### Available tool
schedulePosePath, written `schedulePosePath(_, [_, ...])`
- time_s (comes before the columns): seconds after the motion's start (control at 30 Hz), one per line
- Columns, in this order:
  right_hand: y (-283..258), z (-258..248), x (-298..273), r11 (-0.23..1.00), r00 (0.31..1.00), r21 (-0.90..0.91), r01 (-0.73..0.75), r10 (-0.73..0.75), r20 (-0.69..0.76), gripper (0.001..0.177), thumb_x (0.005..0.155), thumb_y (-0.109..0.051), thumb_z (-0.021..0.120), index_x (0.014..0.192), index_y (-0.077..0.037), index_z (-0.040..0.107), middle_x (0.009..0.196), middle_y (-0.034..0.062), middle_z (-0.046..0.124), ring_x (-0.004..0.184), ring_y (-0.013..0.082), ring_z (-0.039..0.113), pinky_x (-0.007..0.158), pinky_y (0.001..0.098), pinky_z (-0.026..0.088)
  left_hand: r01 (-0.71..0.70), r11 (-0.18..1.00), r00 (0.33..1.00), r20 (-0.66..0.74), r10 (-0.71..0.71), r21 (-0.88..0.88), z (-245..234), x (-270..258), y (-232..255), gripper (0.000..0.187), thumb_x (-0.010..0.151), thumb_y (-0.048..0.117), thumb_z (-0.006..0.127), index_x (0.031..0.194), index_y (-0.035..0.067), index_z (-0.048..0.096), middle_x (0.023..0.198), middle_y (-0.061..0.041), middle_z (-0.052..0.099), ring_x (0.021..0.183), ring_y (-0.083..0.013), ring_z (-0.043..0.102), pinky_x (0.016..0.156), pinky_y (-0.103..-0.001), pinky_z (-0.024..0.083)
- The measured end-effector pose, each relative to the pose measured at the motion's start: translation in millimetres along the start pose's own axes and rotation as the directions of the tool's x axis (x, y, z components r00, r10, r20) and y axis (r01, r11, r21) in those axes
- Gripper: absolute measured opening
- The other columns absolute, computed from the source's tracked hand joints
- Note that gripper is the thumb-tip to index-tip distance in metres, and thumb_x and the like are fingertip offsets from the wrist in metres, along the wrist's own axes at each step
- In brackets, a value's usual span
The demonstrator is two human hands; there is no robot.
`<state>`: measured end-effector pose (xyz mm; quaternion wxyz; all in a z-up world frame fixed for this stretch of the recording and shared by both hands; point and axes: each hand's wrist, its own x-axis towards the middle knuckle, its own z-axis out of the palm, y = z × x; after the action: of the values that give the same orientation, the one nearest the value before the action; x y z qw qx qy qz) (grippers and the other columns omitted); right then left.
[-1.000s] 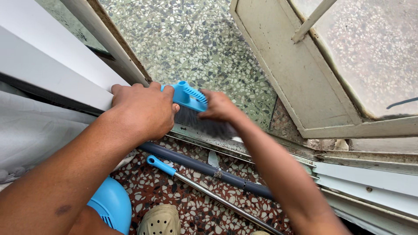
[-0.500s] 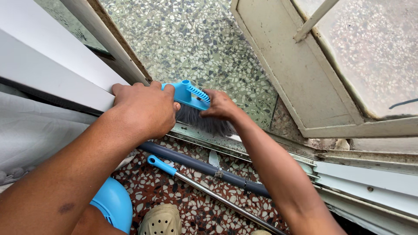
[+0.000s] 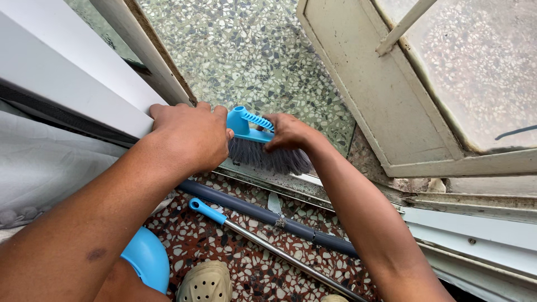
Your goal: The person sweeps dirt and debris from a tiled floor and a sliding door track into a blue dustpan using a small broom and a brush, then uses their hands to pick out remaining debris from the track.
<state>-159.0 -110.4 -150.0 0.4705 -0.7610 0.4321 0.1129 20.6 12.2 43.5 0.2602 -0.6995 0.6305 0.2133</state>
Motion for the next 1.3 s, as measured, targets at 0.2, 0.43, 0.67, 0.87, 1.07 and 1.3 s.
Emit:
schedulePosePath(0.2, [-29,-73,-61,0.882,0.952,-0.398,-0.251,0.3,0.065,0.076,0.071,-0.017,0.086,0.141,-0.029,0.059,0.126,0.0063,0.071,0.106,0.0248,0.07,0.097,0.0453,0.058,-0.013,1.0,0.999,-0.038,0.013,-0.004,2,-4,-1,0.047,0.105,0.042,0.043,0.145,0.016,0.047,0.14,-0.01,0.056,0.127,-0.0346,0.058,0.098,-0.067,0.041])
schedulePosePath(0.43, [-9,-96,-98,0.932,0.982,-0.327,-0.157,0.111,-0.156,0.069,0.07,-0.024,0.09,0.135,-0.025,0.066,0.122,0.0093,0.073,0.107,0.0265,0.068,0.101,0.0436,0.054,-0.018,1.0,1.0,-0.013,0.018,-0.012,3,0,8,0.046,0.105,0.043,0.044,0.143,0.016,0.049,0.14,-0.01,0.057,0.128,-0.0343,0.058,0.101,-0.062,0.043])
schedulePosePath(0.67, [75,8,-69,0.988,0.993,-0.151,0.018,-0.035,-0.109,0.08,0.067,-0.018,0.084,0.142,-0.015,0.055,0.112,0.0109,0.076,0.103,0.0272,0.072,0.095,0.0391,0.057,-0.081,0.995,0.997,-0.015,0.081,-0.052,4,-9,24,0.046,0.107,0.043,0.041,0.142,0.015,0.051,0.137,-0.011,0.059,0.126,-0.0335,0.06,0.103,-0.06,0.044])
schedulePosePath(0.87, [58,-91,-159,0.768,0.902,-0.501,-0.399,0.428,-0.062,0.082,0.063,-0.012,0.088,0.14,-0.027,0.063,0.129,0.0041,0.074,0.116,0.0225,0.07,0.105,0.0381,0.052,-0.091,0.993,0.996,-0.011,0.09,-0.074,8,-18,26,0.048,0.106,0.045,0.042,0.14,0.014,0.051,0.14,-0.011,0.058,0.127,-0.035,0.06,0.102,-0.058,0.046])
schedulePosePath(1.07, [24,-104,-185,0.681,0.87,-0.542,-0.492,0.357,-0.341,0.052,0.078,-0.03,0.088,0.127,-0.022,0.074,0.109,0.0081,0.079,0.1,0.0236,0.074,0.095,0.0411,0.057,-0.107,0.993,0.994,-0.028,0.106,-0.056,6,-10,34,0.047,0.104,0.046,0.044,0.138,0.015,0.053,0.138,-0.009,0.059,0.126,-0.0339,0.06,0.101,-0.058,0.048])
schedulePosePath(1.3, [146,-19,-111,0.984,0.949,-0.14,-0.108,0.06,-0.309,0.078,0.067,-0.033,0.091,0.137,-0.017,0.061,0.105,0.0141,0.076,0.092,0.0276,0.073,0.087,0.0441,0.058,-0.164,0.986,0.983,-0.092,0.16,-0.036,7,-10,40,0.049,0.103,0.049,0.045,0.135,0.013,0.056,0.133,-0.013,0.062,0.122,-0.0362,0.062,0.1,-0.056,0.049])
